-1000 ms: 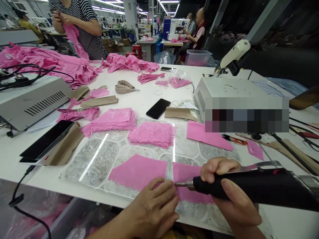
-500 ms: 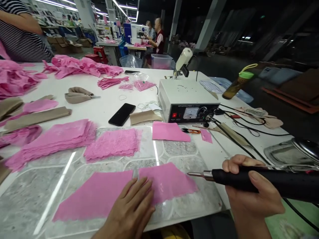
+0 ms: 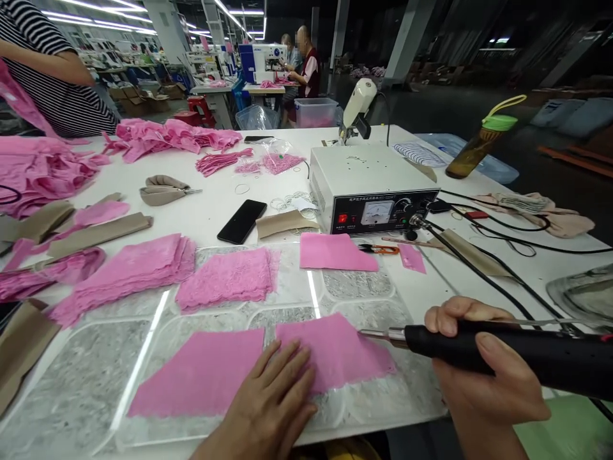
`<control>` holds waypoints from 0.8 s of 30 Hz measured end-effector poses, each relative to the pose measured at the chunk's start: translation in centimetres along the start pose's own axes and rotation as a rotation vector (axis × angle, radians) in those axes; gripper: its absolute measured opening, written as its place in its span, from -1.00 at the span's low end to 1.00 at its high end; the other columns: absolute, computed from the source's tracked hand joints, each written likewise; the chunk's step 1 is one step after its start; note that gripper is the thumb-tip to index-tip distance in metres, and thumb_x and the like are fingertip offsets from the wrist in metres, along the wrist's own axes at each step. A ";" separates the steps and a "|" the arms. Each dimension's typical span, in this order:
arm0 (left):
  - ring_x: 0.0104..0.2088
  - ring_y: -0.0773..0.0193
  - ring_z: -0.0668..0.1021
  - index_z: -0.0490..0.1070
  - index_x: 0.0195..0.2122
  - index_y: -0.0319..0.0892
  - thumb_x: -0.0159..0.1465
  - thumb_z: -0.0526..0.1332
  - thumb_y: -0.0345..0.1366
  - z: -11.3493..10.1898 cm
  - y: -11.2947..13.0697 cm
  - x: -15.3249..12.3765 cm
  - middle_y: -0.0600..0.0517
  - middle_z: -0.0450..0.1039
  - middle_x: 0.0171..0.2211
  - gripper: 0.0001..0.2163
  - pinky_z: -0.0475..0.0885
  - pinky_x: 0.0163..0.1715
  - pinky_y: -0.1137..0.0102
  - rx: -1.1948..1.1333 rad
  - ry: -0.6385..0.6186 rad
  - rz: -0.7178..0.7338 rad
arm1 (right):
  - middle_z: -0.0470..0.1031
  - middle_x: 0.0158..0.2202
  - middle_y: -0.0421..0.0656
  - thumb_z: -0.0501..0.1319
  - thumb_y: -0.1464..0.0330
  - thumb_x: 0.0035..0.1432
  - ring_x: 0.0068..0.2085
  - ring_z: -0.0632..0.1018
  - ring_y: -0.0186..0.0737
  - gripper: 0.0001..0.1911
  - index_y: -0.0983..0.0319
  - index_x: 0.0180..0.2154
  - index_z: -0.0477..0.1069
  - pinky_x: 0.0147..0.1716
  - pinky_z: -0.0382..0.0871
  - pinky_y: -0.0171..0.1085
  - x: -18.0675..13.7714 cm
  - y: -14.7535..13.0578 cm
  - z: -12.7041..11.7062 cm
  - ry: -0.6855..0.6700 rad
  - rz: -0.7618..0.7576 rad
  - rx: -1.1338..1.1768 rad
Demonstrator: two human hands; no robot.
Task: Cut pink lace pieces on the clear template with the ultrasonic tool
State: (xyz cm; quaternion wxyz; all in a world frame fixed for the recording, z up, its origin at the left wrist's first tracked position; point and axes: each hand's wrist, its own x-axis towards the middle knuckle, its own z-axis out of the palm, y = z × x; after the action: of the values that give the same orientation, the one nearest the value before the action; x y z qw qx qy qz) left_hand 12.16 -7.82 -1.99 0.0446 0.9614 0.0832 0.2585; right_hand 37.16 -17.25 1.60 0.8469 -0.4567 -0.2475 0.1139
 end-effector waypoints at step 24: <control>0.18 0.08 0.44 0.48 0.01 -0.28 0.39 0.12 -0.32 -0.1 -0.1 0.0 -0.11 0.48 0.08 -0.74 0.28 0.26 0.17 -0.016 -0.014 -0.016 | 0.38 -0.44 -0.21 0.23 0.40 -0.08 -0.52 0.37 -0.35 -0.93 0.21 -0.43 0.42 -0.52 0.35 -0.26 0.4 1.2 1.6 -0.120 -0.045 -0.020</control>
State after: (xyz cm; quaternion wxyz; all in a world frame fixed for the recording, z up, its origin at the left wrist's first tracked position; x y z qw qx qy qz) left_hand 12.09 -7.75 -1.91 0.0550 0.9621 0.0882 0.2522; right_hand 36.72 -15.29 1.49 0.8281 -0.4519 -0.3094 0.1195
